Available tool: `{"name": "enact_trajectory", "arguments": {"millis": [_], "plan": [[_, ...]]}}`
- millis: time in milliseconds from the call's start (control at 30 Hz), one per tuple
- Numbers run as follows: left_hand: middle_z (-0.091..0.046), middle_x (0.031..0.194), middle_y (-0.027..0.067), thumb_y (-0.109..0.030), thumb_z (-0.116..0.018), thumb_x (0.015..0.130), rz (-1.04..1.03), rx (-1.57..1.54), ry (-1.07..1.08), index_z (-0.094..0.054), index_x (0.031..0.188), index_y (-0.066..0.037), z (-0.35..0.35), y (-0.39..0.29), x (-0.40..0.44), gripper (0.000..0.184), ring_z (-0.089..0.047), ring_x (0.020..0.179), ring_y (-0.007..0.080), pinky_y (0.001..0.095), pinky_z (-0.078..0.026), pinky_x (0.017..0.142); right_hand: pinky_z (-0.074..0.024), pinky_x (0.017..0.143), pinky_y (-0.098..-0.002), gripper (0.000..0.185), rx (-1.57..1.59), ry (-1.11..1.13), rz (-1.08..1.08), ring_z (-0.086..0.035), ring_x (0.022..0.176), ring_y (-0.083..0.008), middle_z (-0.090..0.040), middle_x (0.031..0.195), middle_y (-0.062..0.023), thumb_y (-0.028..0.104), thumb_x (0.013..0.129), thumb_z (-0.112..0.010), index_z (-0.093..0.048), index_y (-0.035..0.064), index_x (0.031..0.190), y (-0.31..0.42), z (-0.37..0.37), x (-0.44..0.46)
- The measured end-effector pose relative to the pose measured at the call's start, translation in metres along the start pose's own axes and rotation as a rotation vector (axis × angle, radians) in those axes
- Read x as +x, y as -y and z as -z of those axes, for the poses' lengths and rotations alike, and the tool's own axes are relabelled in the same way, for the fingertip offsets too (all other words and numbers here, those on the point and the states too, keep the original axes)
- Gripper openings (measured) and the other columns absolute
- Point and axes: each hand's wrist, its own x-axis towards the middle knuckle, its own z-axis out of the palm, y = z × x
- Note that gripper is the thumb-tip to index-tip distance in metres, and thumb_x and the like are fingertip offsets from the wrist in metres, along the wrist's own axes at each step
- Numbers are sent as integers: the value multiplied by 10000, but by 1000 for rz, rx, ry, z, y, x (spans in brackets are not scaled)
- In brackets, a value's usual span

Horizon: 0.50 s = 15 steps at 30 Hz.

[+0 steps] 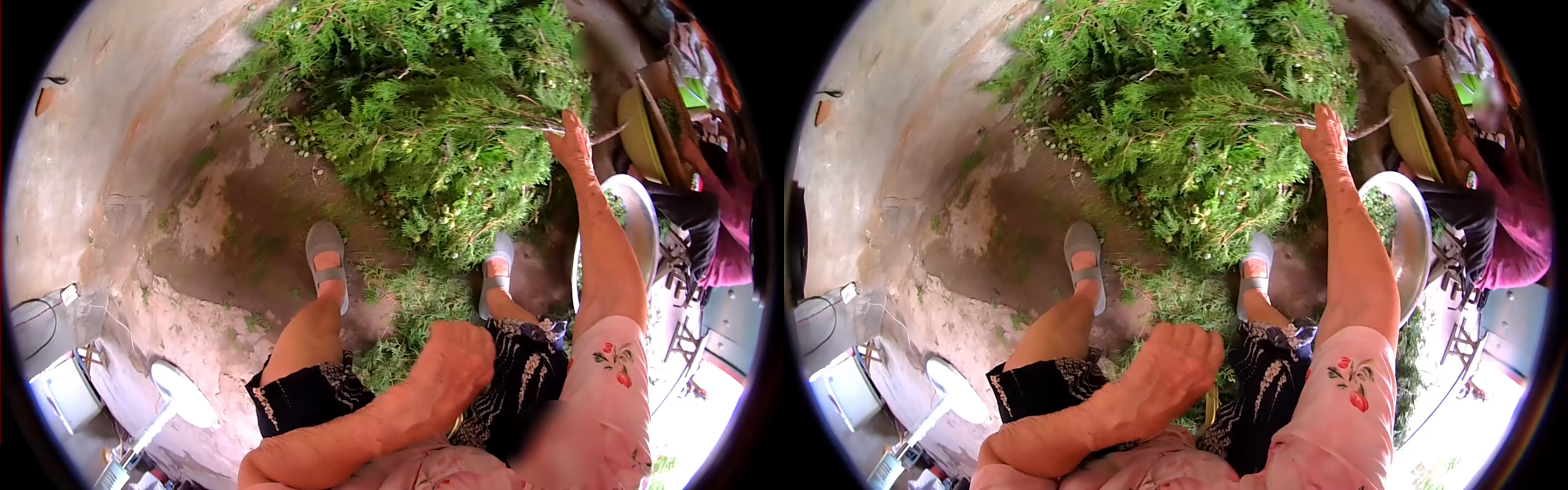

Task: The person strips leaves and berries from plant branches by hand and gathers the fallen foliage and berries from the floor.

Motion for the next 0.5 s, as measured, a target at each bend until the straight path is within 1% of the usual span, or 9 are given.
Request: {"name": "enact_trajectory", "arguments": {"millis": [33, 100, 133, 167, 233, 300, 333, 433, 500], "plan": [[-491, 684, 37, -138, -540, 678, -1, -54, -55, -533, 797, -37, -4, -3, 3, 156, -499, 658, 158, 283, -358, 554, -366, 953, -423, 648, 15, 51, -29, -460, 1140, -312, -490, 1233, -165, 300, 694, -679, -439, 57, 1245, 11, 3, -4], [-492, 687, 38, -144, -539, 682, 3, -111, -104, -535, 793, -40, -12, -8, 6, 153, -497, 661, 157, 283, -354, 554, -379, 910, -424, 689, -118, 334, -176, -504, 1081, -324, -554, 1144, -163, 347, 689, -691, -432, 94, 1275, 38, 26, -15], [-491, 687, 39, -145, -540, 682, 0, -78, -106, -537, 793, -39, -14, -10, 7, 154, -496, 659, 157, 284, -350, 556, -394, 866, -436, 670, -123, 348, -151, -521, 1055, -318, -590, 1084, -149, 356, 681, -704, -450, 136, 1259, 34, 22, -22], [-489, 687, 39, -146, -541, 682, -5, -44, -112, -539, 793, -38, -14, -11, 8, 155, -494, 658, 156, 284, -345, 558, -413, 833, -425, 616, -137, 329, -123, -536, 1024, -318, -600, 1052, -147, 362, 659, -725, -514, 117, 1183, 34, 20, -32], [-488, 683, 39, -149, -541, 685, -29, -30, -101, -542, 785, -39, -7, -9, 7, 148, -495, 657, 157, 283, -341, 559, -427, 808, -420, 541, -72, 403, -118, -552, 992, -315, -602, 1021, -150, 364, 646, -736, -574, 96, 1087, 28, 13, -46], [-487, 679, 39, -152, -541, 688, -58, -18, -92, -545, 777, -41, -3, -8, 9, 142, -496, 657, 158, 282, -338, 560, -439, 784, -416, 493, -112, 266, -35, -570, 950, -314, -605, 993, -146, 362, 631, -745, -606, 89, 1017, 20, 2, -63], [-486, 674, 38, -152, -540, 693, -67, -42, -108, -548, 770, -43, -4, -8, 10, 134, -496, 656, 157, 282, -337, 561, -440, 790, -412, 499, -145, 275, -25, -575, 944, -298, -599, 982, -164, 353, 631, -746, -593, 50, 997, 18, -1, -67], [-489, 668, 38, -158, -542, 699, -79, -70, -140, -554, 757, -45, -3, -11, 12, 127, -498, 655, 156, 283, -334, 559, -449, 783, -397, 460, -287, 339, 24, -583, 944, -282, -607, 955, -198, 329, 664, -721, -600, 18, 981, 21, -12, -93], [-493, 667, 39, -163, -546, 700, -73, -66, -160, -557, 753, -47, -5, -12, 14, 128, -500, 655, 156, 284, -333, 557, -474, 767, -371, 463, 172, 532, -251, -612, 867, -284, -620, 894, -216, 313, 685, -694, -588, -25, 984, 20, -13, -104]]}}
